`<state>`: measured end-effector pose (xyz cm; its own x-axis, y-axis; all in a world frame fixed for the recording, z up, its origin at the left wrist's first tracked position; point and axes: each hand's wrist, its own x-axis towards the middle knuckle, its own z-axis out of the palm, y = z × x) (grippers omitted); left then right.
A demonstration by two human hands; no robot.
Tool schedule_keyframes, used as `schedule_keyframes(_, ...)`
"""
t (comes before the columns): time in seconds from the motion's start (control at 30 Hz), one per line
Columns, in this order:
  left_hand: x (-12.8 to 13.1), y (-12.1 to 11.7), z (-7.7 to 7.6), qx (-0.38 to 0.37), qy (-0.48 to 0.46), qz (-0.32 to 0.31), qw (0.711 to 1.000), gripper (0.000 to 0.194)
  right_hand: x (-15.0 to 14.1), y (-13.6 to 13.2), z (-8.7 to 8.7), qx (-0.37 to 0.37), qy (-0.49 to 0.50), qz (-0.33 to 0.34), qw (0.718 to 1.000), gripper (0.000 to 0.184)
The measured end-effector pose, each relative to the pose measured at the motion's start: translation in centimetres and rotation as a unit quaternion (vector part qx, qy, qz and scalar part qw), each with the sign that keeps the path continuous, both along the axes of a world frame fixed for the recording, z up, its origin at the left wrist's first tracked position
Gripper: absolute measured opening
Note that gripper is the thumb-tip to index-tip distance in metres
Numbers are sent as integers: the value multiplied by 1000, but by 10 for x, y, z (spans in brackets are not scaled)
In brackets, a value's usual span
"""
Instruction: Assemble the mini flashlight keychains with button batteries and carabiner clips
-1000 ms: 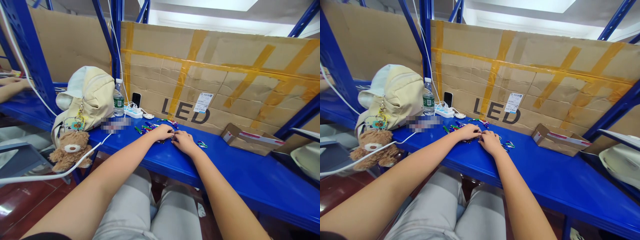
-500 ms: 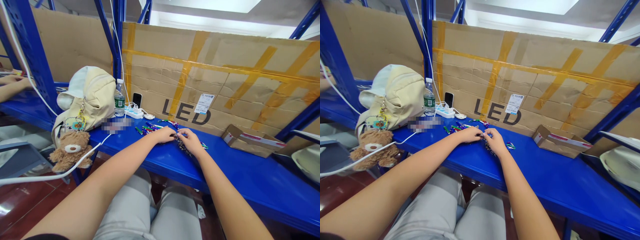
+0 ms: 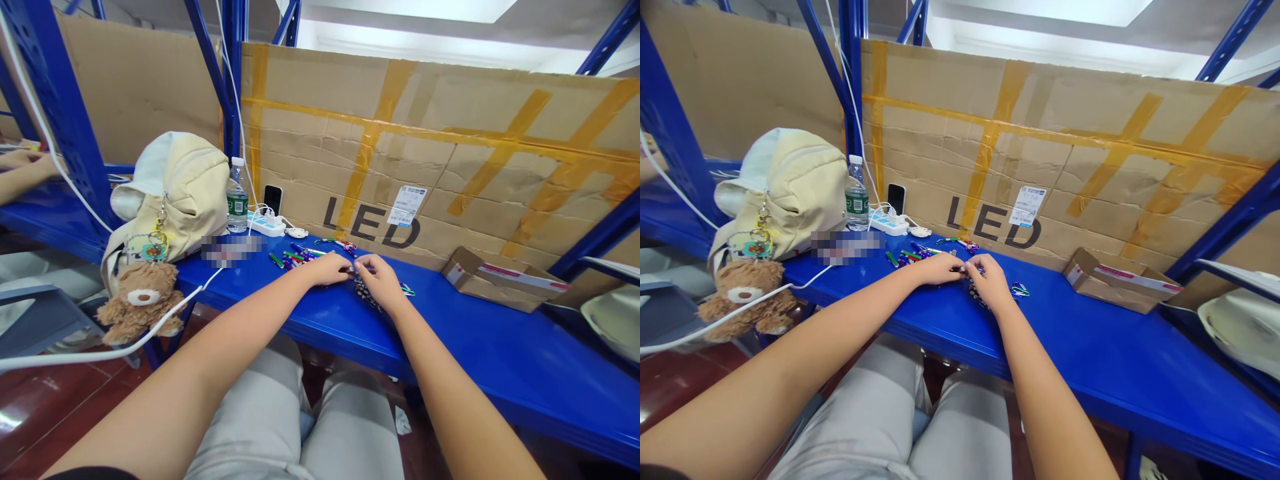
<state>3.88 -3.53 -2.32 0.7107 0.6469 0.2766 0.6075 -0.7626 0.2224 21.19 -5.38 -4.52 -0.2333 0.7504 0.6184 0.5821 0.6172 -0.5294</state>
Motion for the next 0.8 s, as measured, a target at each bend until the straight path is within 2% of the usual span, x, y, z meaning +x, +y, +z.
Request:
schedule_keyframes(0.1, -1, 3, -2, -3, -15, 5, 1000, 18, 1, -4, 3, 34, -6, -7, 999, 19)
schedule_keyframes(0.23, -3, 3, -3, -10, -26, 29, 999, 18, 1, -7, 5, 65, -53, 25, 996, 16)
schedule_keyframes(0.47, -3, 1, -1, -16, -20, 41, 999, 18, 1, -8, 5, 85, -82, 28, 993, 14)
schedule_keyframes(0.6, -3, 3, -3, -12, -23, 50, 998, 21, 2, -5, 3, 58, -95, -15, 994, 13)
schedule_keyframes(0.8, -4, 7, -4, -12, -21, 54, 998, 23, 7, 0, -7, -48, -234, -78, 968, 18)
